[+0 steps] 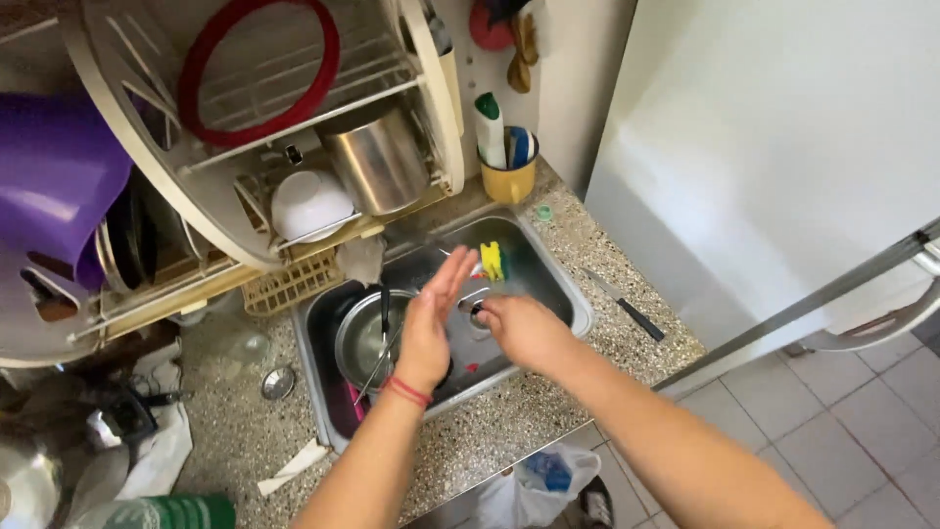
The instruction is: Washing a paintbrush in a sink by scrubbing the bristles under water and drying it with a cloth.
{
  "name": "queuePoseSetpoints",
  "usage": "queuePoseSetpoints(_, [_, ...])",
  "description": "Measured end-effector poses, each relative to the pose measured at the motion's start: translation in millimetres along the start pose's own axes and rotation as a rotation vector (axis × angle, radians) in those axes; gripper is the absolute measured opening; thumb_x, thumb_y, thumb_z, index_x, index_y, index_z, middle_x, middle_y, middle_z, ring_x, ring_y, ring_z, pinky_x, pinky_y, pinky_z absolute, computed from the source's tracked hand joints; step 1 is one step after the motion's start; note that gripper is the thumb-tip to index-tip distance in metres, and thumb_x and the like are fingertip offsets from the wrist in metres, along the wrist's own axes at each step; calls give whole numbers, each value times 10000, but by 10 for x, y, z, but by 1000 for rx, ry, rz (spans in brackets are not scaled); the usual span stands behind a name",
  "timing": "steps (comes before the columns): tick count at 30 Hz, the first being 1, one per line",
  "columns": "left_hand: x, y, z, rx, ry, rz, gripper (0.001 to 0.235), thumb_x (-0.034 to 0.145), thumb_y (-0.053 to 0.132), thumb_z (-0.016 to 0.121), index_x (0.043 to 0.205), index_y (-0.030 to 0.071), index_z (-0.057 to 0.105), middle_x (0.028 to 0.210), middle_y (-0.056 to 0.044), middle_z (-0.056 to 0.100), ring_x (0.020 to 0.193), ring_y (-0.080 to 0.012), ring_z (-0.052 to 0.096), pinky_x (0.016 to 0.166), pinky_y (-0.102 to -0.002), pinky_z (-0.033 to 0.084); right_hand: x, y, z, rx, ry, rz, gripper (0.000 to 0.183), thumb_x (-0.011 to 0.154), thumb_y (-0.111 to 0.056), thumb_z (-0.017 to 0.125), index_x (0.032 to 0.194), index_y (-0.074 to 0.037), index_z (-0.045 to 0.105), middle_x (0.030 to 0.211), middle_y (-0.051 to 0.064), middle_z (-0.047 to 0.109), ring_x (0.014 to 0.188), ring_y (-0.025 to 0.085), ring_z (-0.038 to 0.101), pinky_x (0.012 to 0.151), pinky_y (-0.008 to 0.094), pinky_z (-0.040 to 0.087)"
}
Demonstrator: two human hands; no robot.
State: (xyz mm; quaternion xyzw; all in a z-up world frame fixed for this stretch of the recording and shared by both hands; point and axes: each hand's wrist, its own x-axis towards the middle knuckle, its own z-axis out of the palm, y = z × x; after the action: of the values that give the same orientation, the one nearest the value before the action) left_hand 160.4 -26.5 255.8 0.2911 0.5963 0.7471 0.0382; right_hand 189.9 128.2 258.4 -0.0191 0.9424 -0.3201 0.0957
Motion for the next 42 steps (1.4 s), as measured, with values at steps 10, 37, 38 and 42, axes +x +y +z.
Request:
queuePoseSetpoints(10, [441, -446, 142, -207, -10, -128, 1111, 798, 820, -145, 1602, 86, 78, 1647, -149, 157, 1523, -313, 48, 1243, -444, 5, 288, -39, -566, -327, -157, -192, 257, 971, -281, 493, 1002, -155, 715, 893, 164, 741, 940, 400, 704, 866, 520, 553])
queuePoseSetpoints(37, [876, -790, 611, -214, 358, -190, 1079, 854, 784, -122, 1581, 48, 183, 1619, -172, 252, 1520, -303, 146, 1246, -428, 76, 728, 628, -1439, 126, -216, -391, 230, 986, -248, 520, 1022, -109, 700, 946, 174, 739, 992, 379, 689, 867, 498, 537])
queuePoseSetpoints(38, [837, -666, 748, -96, 366, -253, 890, 957, 633, 45, 1529, -5, 283, 1575, -233, 302, 1490, -337, 206, 1234, -467, 116, 684, 618, -1467, 190, -230, -357, 241, 985, -247, 511, 1007, -115, 712, 903, 140, 751, 943, 311, 703, 851, 458, 545])
queuePoseSetpoints(42, [630, -1086, 855, 264, 451, -319, 402, 1037, 332, 500, 1347, 108, 624, 1219, -76, 696, 1143, -127, 572, 1051, -389, 429, 559, 595, -1397, 333, -220, -385, 228, 979, -167, 477, 925, -136, 697, 782, 62, 743, 818, 225, 699, 801, 392, 556])
